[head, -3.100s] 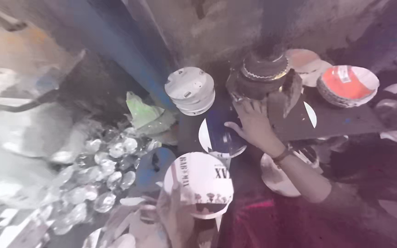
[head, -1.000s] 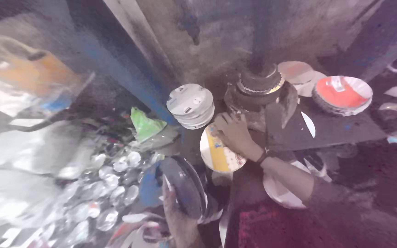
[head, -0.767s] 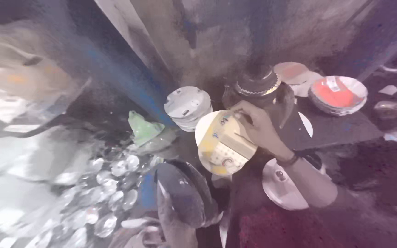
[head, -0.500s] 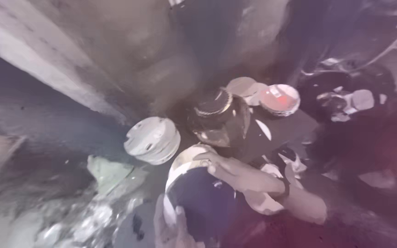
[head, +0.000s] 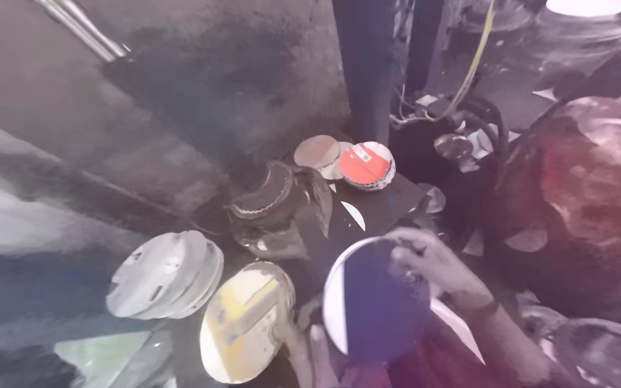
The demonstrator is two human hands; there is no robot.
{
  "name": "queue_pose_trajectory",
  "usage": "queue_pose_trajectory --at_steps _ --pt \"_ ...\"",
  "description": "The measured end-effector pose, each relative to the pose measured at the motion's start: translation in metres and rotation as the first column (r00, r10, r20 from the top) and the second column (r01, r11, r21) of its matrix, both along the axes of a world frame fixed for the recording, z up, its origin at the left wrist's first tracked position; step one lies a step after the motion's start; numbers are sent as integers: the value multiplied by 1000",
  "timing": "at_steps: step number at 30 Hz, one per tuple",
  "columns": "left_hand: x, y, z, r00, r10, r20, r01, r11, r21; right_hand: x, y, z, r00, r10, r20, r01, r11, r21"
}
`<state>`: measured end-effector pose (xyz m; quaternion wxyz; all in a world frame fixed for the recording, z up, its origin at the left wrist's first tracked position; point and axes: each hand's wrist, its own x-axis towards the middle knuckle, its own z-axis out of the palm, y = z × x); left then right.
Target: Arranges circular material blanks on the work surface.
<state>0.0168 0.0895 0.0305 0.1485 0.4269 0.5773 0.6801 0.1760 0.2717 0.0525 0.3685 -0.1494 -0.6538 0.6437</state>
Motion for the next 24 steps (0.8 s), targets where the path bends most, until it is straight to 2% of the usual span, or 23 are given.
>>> queue_pose_trajectory --at_steps 1,2,3,5,6,7,10,13,14,16,18,20,22,24 --pt "-5 -3 0 986 -146 78 148 989 -29 7 5 10 998 -60 2 59 976 -209" --pt "-9 -6 -1 954 -263 144 276 958 -79 10 10 22 984 -136 113 168 919 -357" --pt "-12 -10 -4 919 -357 170 382 912 -151 10 19 16 950 -203 237 280 891 -357" --pt "-14 -15 -17 892 -431 135 451 833 -321 7 42 -46 887 -322 331 382 914 -137" --pt "-16 -15 -25 903 -415 114 424 812 -402 4 46 -71 867 -367 336 401 915 -35" --pt "-17 -13 -34 920 -382 86 376 803 -461 1 49 -81 851 -398 343 416 909 22" --pt "-27 -8 -54 961 -277 9 233 791 -565 -10 40 -77 822 -428 375 442 896 53" --pt "-47 12 -58 954 -256 -154 108 776 -622 -25 44 -74 800 -453 394 438 889 133" --pt "-53 18 -55 942 -274 -195 78 742 -666 -28 43 -72 773 -475 421 443 878 178" --pt "-60 33 -51 930 -323 -176 45 575 -817 -26 41 -68 714 -503 486 421 864 275" --pt "-70 46 -64 929 -322 -181 -17 452 -892 -17 38 -65 652 -549 522 436 835 335" --pt "-77 47 -70 964 -244 -108 -9 376 -927 -2 41 -63 610 -606 511 498 794 348" --pt "-61 21 -51 999 37 -19 -35 501 -865 17 47 -66 571 -681 459 554 732 396" --pt "-39 7 -21 929 333 160 -79 602 -795 36 54 -69 557 -721 412 577 692 433"
